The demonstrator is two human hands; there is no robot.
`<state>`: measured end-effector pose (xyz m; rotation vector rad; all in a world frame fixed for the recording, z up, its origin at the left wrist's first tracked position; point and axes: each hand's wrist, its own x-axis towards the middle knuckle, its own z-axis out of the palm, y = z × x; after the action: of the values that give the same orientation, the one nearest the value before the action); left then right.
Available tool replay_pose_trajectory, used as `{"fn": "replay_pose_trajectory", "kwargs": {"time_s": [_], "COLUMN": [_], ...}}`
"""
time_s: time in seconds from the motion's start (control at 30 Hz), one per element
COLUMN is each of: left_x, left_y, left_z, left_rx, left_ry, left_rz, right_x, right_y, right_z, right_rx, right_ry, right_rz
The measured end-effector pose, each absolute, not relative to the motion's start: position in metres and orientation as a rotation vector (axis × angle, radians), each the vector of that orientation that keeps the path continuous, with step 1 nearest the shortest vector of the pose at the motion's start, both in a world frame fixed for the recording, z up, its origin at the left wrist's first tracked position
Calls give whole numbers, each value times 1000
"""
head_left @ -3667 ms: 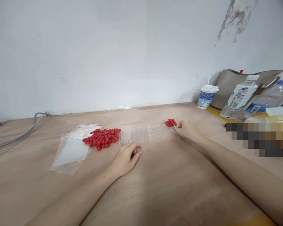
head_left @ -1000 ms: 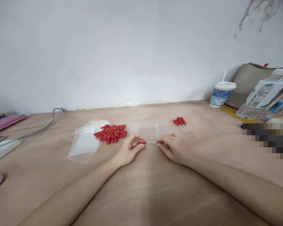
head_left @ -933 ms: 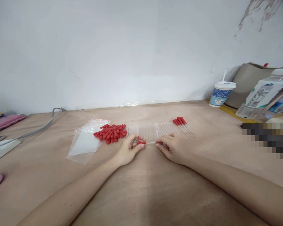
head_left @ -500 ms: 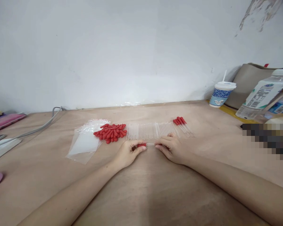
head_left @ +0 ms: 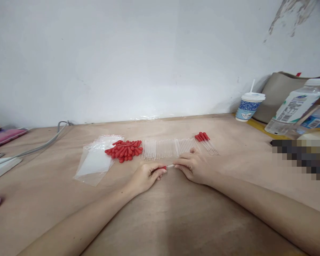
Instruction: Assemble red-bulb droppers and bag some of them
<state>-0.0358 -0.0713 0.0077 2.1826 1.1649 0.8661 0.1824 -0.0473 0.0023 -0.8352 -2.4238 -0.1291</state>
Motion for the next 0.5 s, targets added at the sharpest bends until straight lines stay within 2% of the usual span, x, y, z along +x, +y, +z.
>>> {"fn": "replay_pose_trajectory", "kwargs": {"time_s": [0.13, 0.5], "left_x": [-34, -40], "left_y": [-71, -54], "left_z": [11, -1], "left_rx": [2367, 2779], "left_ry": [1197, 1036], "left_rz": [969, 1253], "right_x": [178, 181], "right_y": [-51, -40], "right_z": [-1, -5], "right_rx": [-803, -582], "right_ry": [-2341, -2254], "right_rz": [-407, -291]}}
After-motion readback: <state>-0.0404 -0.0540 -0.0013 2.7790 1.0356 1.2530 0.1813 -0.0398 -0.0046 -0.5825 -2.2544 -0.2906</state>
